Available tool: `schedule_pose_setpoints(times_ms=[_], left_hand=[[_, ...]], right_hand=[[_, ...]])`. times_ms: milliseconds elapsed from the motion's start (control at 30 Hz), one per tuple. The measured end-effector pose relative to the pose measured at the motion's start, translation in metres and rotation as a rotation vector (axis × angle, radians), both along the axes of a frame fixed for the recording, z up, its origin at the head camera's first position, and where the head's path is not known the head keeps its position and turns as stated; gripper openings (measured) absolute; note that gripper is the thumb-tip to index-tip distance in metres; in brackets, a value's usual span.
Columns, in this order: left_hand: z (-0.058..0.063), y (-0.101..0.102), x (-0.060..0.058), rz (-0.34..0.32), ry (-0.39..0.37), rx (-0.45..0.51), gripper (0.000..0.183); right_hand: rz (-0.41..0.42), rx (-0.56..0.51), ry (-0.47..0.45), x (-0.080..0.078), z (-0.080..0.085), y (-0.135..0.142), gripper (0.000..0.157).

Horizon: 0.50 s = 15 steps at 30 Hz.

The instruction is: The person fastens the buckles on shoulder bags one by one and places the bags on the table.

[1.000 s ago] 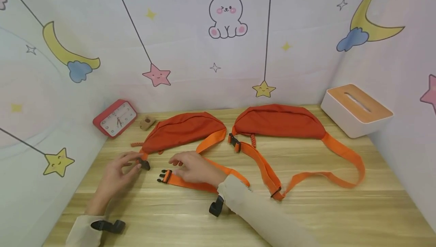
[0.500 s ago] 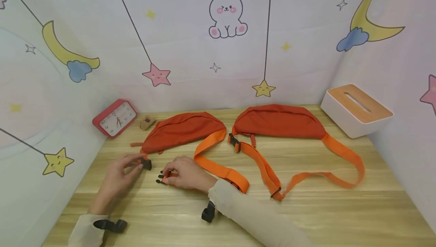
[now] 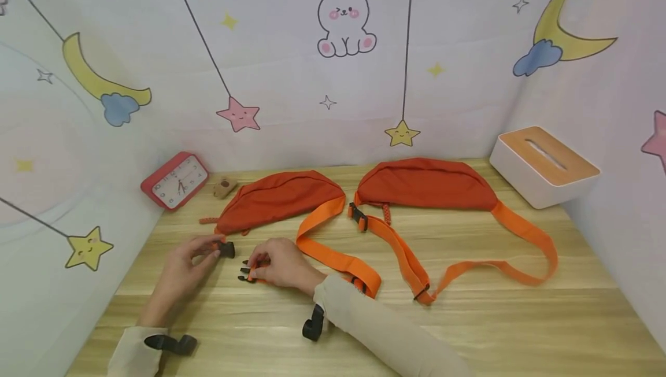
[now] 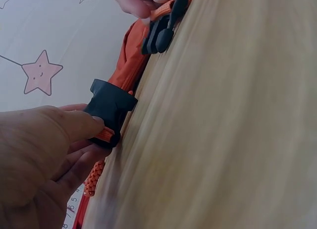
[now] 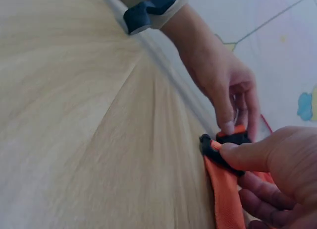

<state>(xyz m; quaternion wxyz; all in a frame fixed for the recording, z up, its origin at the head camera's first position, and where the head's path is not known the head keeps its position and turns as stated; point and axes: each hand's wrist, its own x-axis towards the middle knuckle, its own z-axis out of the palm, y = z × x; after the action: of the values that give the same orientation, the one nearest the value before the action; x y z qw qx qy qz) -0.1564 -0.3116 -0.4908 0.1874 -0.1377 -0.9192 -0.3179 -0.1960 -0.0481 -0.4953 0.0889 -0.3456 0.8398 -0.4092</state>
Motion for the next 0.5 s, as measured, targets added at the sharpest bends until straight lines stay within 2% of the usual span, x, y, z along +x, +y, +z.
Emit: schedule_pose_setpoints(times_ms=[133,233,333,500], left_hand=[[-0.0022,-0.0007,-0.0011,0.004,-0.013,0.019,0.036],[-0.0037,-0.0012,-0.0017,0.003,-0.018,0.041,0.04],[-0.0052,-0.0019,-0.0018,0.008,-0.027,0.059,0.041],[-0.0058,-0.0019,-0.0014,0.001,-0.037,0.073,0.039]], right_hand=[[-0.023,-0.114,-0.126,-0.0012,0.0001,0.0003,0.014],[-0.033,-0.16,-0.181,-0.0023,0.0023,0.0003,0.016],[-0.046,-0.183,-0.217,-0.0026,0.0054,0.0001,0.015],[-0.066,-0.216,-0.225,-0.003,0.0076,0.0,0.014]])
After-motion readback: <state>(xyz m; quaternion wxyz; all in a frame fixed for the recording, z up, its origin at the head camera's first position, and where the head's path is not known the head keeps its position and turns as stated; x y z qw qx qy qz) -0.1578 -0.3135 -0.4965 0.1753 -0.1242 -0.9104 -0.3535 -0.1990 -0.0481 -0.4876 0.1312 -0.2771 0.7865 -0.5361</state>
